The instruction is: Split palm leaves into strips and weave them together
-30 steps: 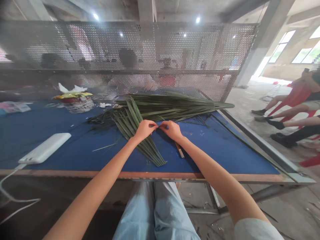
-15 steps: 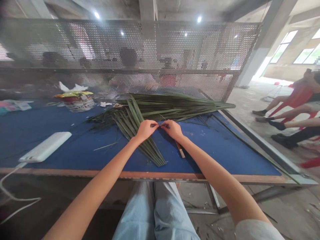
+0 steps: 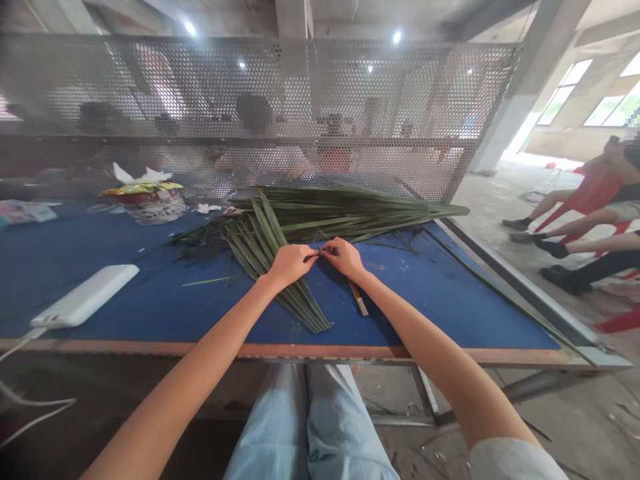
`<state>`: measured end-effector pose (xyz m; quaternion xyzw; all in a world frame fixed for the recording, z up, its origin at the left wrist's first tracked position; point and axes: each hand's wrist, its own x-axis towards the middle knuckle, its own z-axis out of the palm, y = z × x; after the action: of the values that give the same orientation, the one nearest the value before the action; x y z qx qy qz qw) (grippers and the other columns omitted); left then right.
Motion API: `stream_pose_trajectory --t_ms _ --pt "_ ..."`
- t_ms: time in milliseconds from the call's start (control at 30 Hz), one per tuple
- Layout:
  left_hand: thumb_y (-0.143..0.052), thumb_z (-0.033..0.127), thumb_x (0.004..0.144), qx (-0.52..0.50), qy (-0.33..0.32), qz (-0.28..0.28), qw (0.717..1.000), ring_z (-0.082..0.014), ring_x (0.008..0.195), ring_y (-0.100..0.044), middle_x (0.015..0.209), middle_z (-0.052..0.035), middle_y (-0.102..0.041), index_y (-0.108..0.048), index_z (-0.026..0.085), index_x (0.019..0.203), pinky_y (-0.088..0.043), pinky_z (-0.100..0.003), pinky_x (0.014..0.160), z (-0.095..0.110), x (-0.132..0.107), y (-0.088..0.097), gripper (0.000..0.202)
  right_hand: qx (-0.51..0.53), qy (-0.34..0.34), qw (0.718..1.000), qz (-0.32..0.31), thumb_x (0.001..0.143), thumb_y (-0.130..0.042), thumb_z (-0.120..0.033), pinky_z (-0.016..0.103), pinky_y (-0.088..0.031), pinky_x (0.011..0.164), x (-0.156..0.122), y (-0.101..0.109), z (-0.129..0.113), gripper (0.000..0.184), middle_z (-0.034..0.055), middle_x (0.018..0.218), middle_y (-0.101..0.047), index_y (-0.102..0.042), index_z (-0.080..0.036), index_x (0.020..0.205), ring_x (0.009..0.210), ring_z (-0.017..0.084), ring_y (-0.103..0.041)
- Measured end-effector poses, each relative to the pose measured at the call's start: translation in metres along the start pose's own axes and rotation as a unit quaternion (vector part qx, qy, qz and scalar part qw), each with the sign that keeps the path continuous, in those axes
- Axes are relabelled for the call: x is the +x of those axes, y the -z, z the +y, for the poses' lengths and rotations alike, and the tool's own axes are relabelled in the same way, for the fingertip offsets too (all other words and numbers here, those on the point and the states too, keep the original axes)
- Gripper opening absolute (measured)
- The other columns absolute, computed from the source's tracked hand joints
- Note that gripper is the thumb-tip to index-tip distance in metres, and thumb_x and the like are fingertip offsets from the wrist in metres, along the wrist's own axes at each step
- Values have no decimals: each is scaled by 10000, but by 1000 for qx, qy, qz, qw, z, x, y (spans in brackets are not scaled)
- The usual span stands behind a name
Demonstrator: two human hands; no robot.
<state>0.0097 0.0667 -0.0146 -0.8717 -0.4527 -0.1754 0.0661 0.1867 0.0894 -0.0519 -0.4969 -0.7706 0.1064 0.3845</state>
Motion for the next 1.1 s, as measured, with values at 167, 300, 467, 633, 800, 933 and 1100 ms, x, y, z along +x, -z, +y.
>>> stream_pose_trajectory --t_ms 167,300,467,633,800,933,1100 --pt "-406 240 933 59 -52 -15 997 -238 855 -639 868 -127 -673 -696 132 973 -451 -328 719 5 -6 0 312 0 1 1000 -11 821 -622 -282 242 -392 640 1 0 3 145 12 751 -581 -736 -217 884 694 138 -534" --pt "-414 226 932 72 -68 -16 995 -233 866 -629 901 -132 -656 -660 116 1042 -452 -329 735 7 -7 -1 292 22 -11 1000 -8 813 -628 -306 241 -399 643 4 -2 8 162 9 738 -583 -743 -219 887 684 133 -525" --pt "-402 236 940 101 -87 -23 991 -238 915 -609 956 -146 -643 -627 107 1127 -450 -326 747 5 -8 -1 320 52 -18 998 -4 794 -639 -318 247 -395 644 6 -4 15 179 9 718 -599 -751 -219 893 677 135 -513" --pt "-371 238 948 123 -89 -30 988 -241 917 -597 959 -144 -639 -568 99 1231 -445 -324 730 6 -12 0 372 78 -23 997 1 788 -636 -327 263 -393 660 5 -4 16 203 20 714 -617 -757 -190 877 672 140 -505" --pt "-377 218 945 127 -110 -19 986 -241 943 -579 934 -136 -645 -524 95 1294 -433 -334 777 4 -15 1 399 100 -33 994 0 773 -648 -326 268 -397 672 6 -4 17 229 32 725 -635 -760 -160 884 673 141 -516" --pt "-378 254 953 86 -96 -1 992 -228 908 -575 891 -115 -649 -623 139 1196 -426 -334 791 1 -14 -1 364 101 -25 995 -3 776 -644 -345 273 -401 670 5 -4 17 241 41 738 -651 -759 -161 881 678 145 -520" --pt "-530 255 888 -60 26 44 997 -187 829 -589 832 -59 -667 -743 218 931 -435 -282 735 -2 -4 -7 221 94 3 995 -21 800 -618 -384 267 -398 646 3 -4 14 241 25 722 -654 -756 -201 874 673 147 -514"
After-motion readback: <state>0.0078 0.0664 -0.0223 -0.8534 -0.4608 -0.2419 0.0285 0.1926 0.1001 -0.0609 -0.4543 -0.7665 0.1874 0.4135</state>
